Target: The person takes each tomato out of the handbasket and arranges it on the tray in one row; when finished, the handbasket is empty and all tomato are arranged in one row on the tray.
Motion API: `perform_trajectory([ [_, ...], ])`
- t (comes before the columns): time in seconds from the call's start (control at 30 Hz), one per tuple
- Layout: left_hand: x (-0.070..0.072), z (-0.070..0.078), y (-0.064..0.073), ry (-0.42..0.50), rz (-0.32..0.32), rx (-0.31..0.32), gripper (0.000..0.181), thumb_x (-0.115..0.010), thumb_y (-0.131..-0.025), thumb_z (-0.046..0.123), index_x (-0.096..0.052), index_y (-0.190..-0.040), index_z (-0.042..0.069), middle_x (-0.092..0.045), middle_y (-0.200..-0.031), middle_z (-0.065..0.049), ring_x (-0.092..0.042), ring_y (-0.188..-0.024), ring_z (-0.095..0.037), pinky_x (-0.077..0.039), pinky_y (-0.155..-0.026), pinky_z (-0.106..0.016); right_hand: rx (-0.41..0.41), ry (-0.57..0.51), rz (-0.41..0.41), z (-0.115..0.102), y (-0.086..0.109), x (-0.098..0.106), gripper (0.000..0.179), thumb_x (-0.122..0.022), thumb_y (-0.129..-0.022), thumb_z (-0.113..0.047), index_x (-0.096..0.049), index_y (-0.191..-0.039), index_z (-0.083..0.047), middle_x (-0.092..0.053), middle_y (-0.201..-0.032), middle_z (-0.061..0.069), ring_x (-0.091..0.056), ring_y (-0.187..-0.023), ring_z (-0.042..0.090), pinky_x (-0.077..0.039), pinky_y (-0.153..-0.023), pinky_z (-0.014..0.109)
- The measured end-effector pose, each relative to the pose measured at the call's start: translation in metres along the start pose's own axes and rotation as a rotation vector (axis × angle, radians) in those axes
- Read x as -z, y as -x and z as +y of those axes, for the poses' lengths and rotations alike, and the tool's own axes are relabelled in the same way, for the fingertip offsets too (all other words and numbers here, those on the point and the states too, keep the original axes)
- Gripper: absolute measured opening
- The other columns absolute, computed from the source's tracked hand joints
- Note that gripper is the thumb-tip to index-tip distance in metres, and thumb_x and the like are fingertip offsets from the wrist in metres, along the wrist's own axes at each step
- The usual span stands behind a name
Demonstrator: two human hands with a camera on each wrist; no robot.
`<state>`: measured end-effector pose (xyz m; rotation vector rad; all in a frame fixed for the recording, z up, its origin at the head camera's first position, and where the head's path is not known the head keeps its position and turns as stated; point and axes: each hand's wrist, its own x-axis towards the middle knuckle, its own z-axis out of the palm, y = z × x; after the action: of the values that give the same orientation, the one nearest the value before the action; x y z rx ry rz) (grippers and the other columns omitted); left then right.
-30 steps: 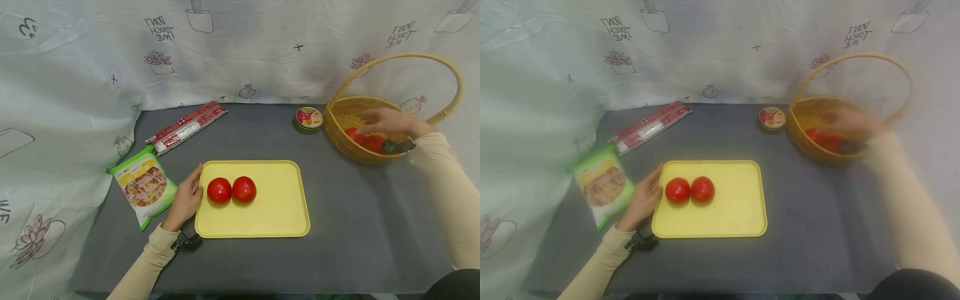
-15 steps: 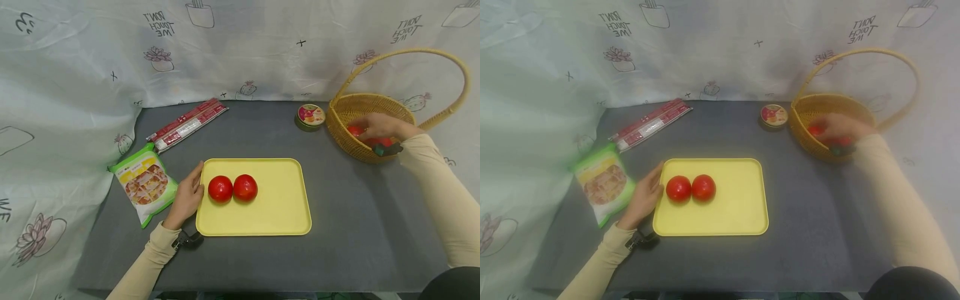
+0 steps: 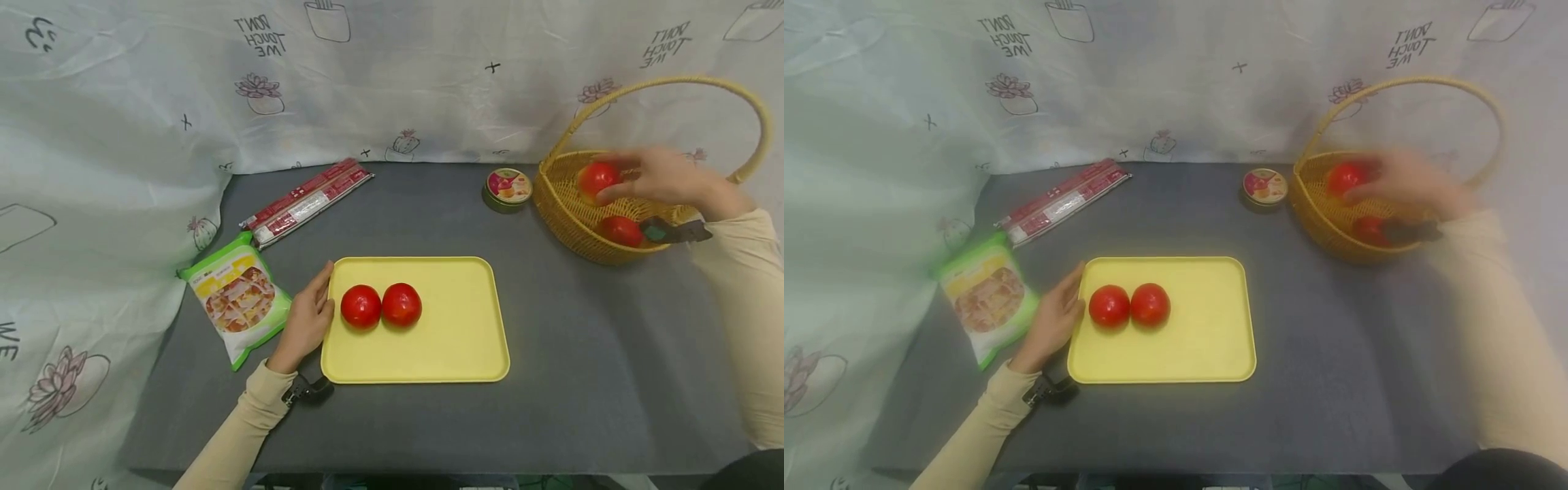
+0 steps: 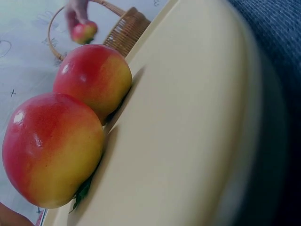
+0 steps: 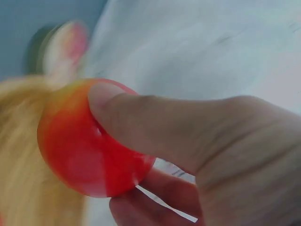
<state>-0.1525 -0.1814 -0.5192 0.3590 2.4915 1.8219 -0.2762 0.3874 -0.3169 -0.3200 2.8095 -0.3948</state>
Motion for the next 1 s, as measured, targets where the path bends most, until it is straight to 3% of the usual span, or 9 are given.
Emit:
perform_trajectory([
  [0.1,0.000,0.002,0.000,-0.004,-0.003,-0.003,0.067,-0.046,-0.099,-0.020,-0.029,-0.163,-0.010,-0.028,-0.171,-0.023,-0.035,-0.154,-0.033,-0.036,-0.119,-0.035,0.048,0.038,0.075,-0.028,0.016,0.004,0.080,-0.082,-0.095,-0.037,-0.047,-0.161,-0.007,-0.058,-0.148,0.028,-0.059,-0.116,0.042,-0.047,-0.082,0.038],
  [0.23,0.002,0.002,0.000,-0.019,-0.001,-0.008,0.067,-0.046,-0.099,-0.020,-0.029,-0.163,-0.010,-0.028,-0.171,-0.024,-0.034,-0.154,-0.033,-0.035,-0.119,-0.035,0.176,0.080,0.134,-0.075,0.030,-0.017,0.073,-0.087,-0.091,-0.035,-0.059,-0.153,-0.010,-0.068,-0.138,0.015,-0.064,-0.107,0.030,-0.052,-0.081,0.035],
  [0.37,0.002,0.001,0.001,-0.023,0.002,-0.007,0.067,-0.046,-0.099,-0.020,-0.029,-0.163,-0.010,-0.028,-0.170,-0.024,-0.034,-0.154,-0.033,-0.035,-0.119,-0.034,0.339,0.039,0.088,-0.122,0.034,-0.057,0.068,-0.091,-0.087,-0.030,-0.066,-0.145,-0.007,-0.071,-0.132,0.009,-0.067,-0.109,0.024,-0.059,-0.090,0.045],
  [0.5,0.002,0.000,0.001,-0.020,-0.002,-0.005,0.067,-0.047,-0.099,-0.020,-0.028,-0.163,-0.010,-0.027,-0.170,-0.024,-0.034,-0.154,-0.033,-0.035,-0.119,-0.034,0.461,0.037,0.007,-0.156,0.030,-0.102,0.063,-0.092,-0.086,-0.027,-0.069,-0.141,-0.004,-0.071,-0.131,0.012,-0.068,-0.115,0.029,-0.059,-0.099,0.053],
  [0.73,0.001,-0.001,0.001,-0.016,0.002,-0.013,0.067,-0.048,-0.100,-0.019,-0.029,-0.163,-0.009,-0.028,-0.171,-0.022,-0.035,-0.154,-0.032,-0.036,-0.118,-0.033,0.472,0.039,-0.060,-0.191,0.024,-0.162,0.063,-0.091,-0.087,-0.031,-0.069,-0.140,-0.003,-0.071,-0.131,0.014,-0.066,-0.120,0.032,-0.058,-0.102,0.051],
  [1.0,0.001,-0.002,0.001,-0.001,0.005,-0.022,0.067,-0.047,-0.099,-0.020,-0.030,-0.163,-0.009,-0.028,-0.170,-0.023,-0.035,-0.153,-0.033,-0.036,-0.119,-0.035,0.434,0.044,-0.026,-0.206,0.020,-0.189,0.064,-0.091,-0.086,-0.035,-0.070,-0.138,-0.004,-0.072,-0.120,0.011,-0.066,-0.109,0.028,-0.063,-0.089,0.046],
])
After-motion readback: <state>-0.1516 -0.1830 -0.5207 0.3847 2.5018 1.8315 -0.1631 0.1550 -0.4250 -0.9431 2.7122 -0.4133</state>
